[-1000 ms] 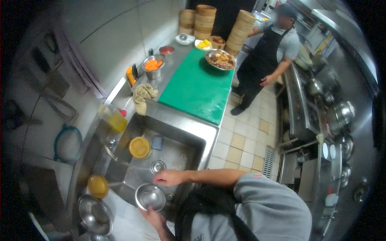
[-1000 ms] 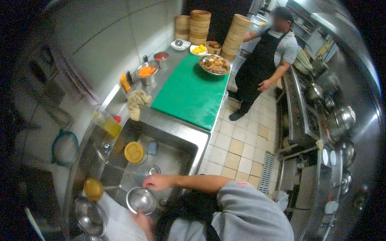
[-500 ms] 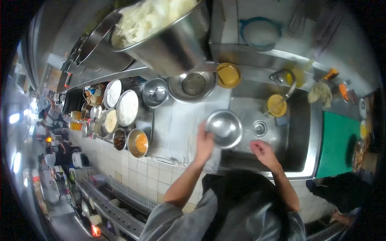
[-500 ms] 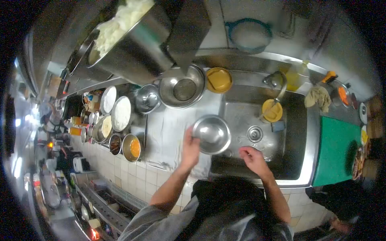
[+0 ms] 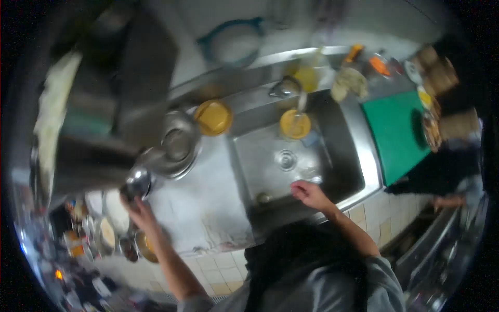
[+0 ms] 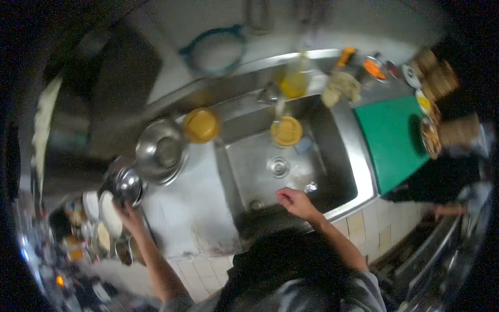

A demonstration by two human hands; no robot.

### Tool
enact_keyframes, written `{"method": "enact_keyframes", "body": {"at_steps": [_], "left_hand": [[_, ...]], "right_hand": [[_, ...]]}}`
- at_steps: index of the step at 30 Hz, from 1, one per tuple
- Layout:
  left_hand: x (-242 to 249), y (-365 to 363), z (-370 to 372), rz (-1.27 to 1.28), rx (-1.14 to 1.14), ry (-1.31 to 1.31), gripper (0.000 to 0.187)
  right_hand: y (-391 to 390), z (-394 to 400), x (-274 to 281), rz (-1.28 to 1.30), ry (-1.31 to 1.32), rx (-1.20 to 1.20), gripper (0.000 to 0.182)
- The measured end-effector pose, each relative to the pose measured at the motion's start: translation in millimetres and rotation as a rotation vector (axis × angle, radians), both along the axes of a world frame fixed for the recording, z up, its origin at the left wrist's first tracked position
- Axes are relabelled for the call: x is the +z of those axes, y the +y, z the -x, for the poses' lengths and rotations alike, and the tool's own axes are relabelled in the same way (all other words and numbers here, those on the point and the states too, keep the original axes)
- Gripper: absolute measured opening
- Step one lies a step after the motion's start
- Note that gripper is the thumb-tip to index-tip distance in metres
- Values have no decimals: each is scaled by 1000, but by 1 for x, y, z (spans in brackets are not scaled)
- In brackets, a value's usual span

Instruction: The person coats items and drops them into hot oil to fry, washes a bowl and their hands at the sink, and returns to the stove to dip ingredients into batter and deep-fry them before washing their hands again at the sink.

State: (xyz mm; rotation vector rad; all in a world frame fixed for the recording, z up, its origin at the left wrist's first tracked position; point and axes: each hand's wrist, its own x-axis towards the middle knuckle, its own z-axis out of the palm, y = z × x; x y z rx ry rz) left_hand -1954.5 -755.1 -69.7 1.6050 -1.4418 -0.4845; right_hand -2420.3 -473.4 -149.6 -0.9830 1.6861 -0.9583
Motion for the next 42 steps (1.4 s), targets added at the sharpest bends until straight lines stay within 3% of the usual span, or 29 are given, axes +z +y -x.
{"method": "enact_keyframes", "body": {"at_steps": [3,5,7,11,16,19,20,22,27,29,31,33,35,38,40,42], "left_hand": [[30,38,92,108,9,-210,61],[37,64,140,96,-249,-123,60],[36,82,177,24,-429,-231,54],[2,128,224,-175,-527,-33,46],[-53,209,215,-320,-496,-298,47],[-63,268,229,-613,-180,-43,50],[-72,276,227,-605,-187,-51,50],[-68,286,239,-696,-263,263,51],[-31,237,327,-734,-186,283,40],[-17,212,364,-687,-193,296,41],[-15,187,396,-632,-169,553,41],[-21,162,423,-593,-163,740,30],[-16,141,451,-595,-216,859,33],[-15,114,490,-601,-227,827,36],[-10,108,507,-607,-304,786,37],[-18,97,511,-609,-389,740,37]], "right_hand": [[15,15,-11,12,16,-81,20],[15,25,-7,-11,-9,-72,20],[22,36,5,1,-13,-86,20],[45,87,28,162,192,-24,19],[89,195,39,144,202,-83,18],[117,263,18,206,7,-350,18],[119,286,25,227,-44,-446,19],[128,327,17,206,-127,-596,20],[126,362,5,310,-227,-755,21],[121,350,-6,324,-255,-688,21],[111,334,-6,322,-287,-623,21],[100,313,-3,248,-327,-458,21],[86,293,1,220,-343,-371,21],[63,269,6,115,-311,-239,20],[46,255,8,243,32,-6,23],[23,240,30,240,51,39,24]]}}
